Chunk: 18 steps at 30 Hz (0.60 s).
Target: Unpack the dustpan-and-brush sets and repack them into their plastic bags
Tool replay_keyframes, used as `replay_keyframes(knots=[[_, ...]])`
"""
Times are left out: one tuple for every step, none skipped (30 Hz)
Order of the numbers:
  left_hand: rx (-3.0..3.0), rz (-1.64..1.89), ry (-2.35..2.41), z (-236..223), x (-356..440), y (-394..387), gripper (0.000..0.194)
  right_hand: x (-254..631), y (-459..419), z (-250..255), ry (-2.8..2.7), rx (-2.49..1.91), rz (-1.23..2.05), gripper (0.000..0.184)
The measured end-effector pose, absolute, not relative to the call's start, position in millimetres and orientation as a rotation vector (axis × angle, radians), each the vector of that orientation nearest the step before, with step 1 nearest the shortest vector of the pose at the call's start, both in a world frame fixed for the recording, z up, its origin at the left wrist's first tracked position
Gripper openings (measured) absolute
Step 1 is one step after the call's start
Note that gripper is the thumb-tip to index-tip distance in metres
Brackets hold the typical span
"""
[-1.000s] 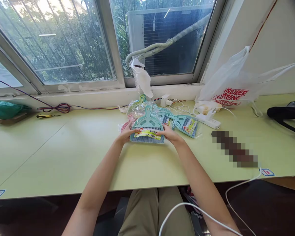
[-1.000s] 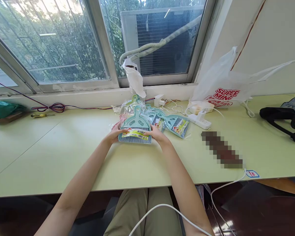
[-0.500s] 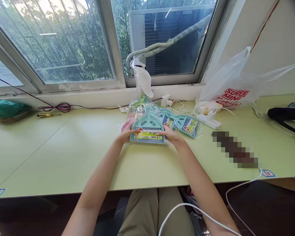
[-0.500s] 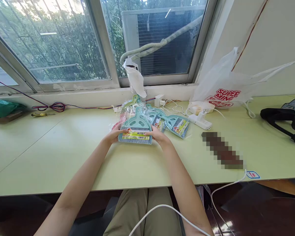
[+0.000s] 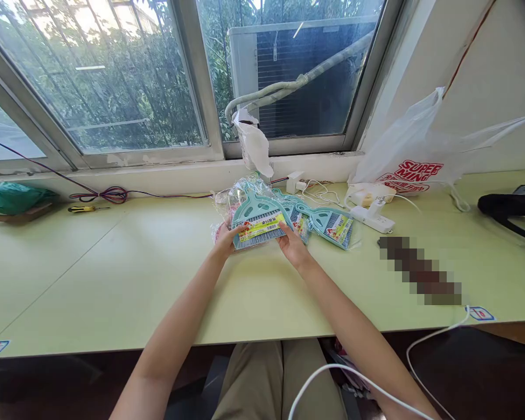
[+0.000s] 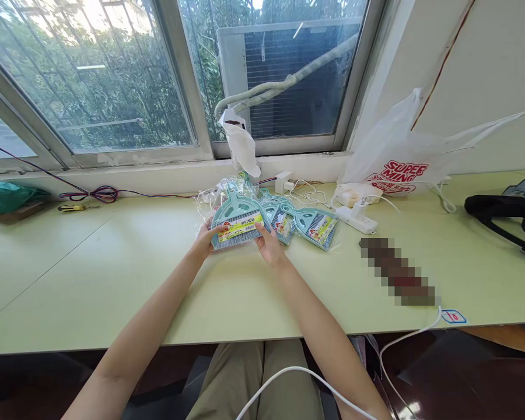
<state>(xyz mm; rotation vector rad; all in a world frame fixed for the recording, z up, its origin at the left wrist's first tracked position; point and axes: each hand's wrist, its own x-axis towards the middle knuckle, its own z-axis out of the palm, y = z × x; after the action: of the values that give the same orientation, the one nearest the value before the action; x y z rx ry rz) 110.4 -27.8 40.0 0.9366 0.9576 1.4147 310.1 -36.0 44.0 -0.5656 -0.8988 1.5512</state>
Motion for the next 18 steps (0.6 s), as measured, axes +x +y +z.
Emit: replay_keyframes(knots=[[0.916,1.439,0.961,40.1,114.5,-28.7,0.081,306.8,-37.8,43.9,-0.903,-0.559,1.524,0.049],[0.898,1.458,0.962,40.6,118.9,-30.1,0.080,304.0,-39.1,43.5,-0.902,-0.566,1.501,0.047],[0.887,1.472,0.958,41.2,123.2,-31.7,0.080,301.7,-39.9,42.5,-0.898,-0.578,1.486,0.046],[0.885,1.478,0.949,41.9,127.2,-33.5,0.081,299.7,-40.1,41.0,-0.891,-0.597,1.484,0.045],[0.889,1.480,0.939,42.4,130.7,-35.2,0.082,297.9,-39.8,39.0,-0.877,-0.624,1.493,0.044],[0.895,1.473,0.932,42.7,133.4,-36.6,0.083,296.5,-39.0,36.7,-0.854,-0.658,1.508,0.044],[0.900,1.460,0.932,42.4,135.2,-37.6,0.084,295.3,-37.8,34.1,-0.820,-0.698,1.524,0.043],[0.904,1.441,0.936,41.8,136.1,-38.1,0.085,294.7,-36.3,31.6,-0.782,-0.740,1.538,0.042],[0.910,1.420,0.941,40.7,136.3,-38.0,0.085,294.6,-34.7,29.4,-0.742,-0.779,1.546,0.041],[0.918,1.395,0.944,39.5,135.8,-37.7,0.086,295.0,-32.9,27.6,-0.709,-0.809,1.547,0.039],[0.928,1.373,0.947,38.3,134.9,-37.2,0.086,296.0,-31.2,26.4,-0.687,-0.828,1.546,0.038],[0.938,1.350,0.949,37.4,133.8,-36.7,0.086,297.4,-29.8,25.8,-0.678,-0.836,1.545,0.036],[0.947,1.328,0.953,37.1,132.7,-36.5,0.086,298.9,-28.6,25.8,-0.676,-0.839,1.545,0.036],[0.953,1.307,0.960,37.4,131.8,-36.6,0.086,300.5,-27.8,26.3,-0.677,-0.837,1.544,0.035],[0.959,1.287,0.967,38.5,131.3,-37.2,0.086,301.9,-27.3,27.0,-0.680,-0.835,1.543,0.035],[0.966,1.268,0.970,40.1,131.1,-38.0,0.085,303.1,-27.2,27.8,-0.685,-0.833,1.544,0.036],[0.972,1.250,0.970,42.1,131.2,-39.1,0.083,304.0,-27.3,28.7,-0.687,-0.830,1.543,0.036],[0.978,1.234,0.964,44.0,131.5,-40.2,0.081,304.6,-27.6,29.4,-0.691,-0.823,1.541,0.037]])
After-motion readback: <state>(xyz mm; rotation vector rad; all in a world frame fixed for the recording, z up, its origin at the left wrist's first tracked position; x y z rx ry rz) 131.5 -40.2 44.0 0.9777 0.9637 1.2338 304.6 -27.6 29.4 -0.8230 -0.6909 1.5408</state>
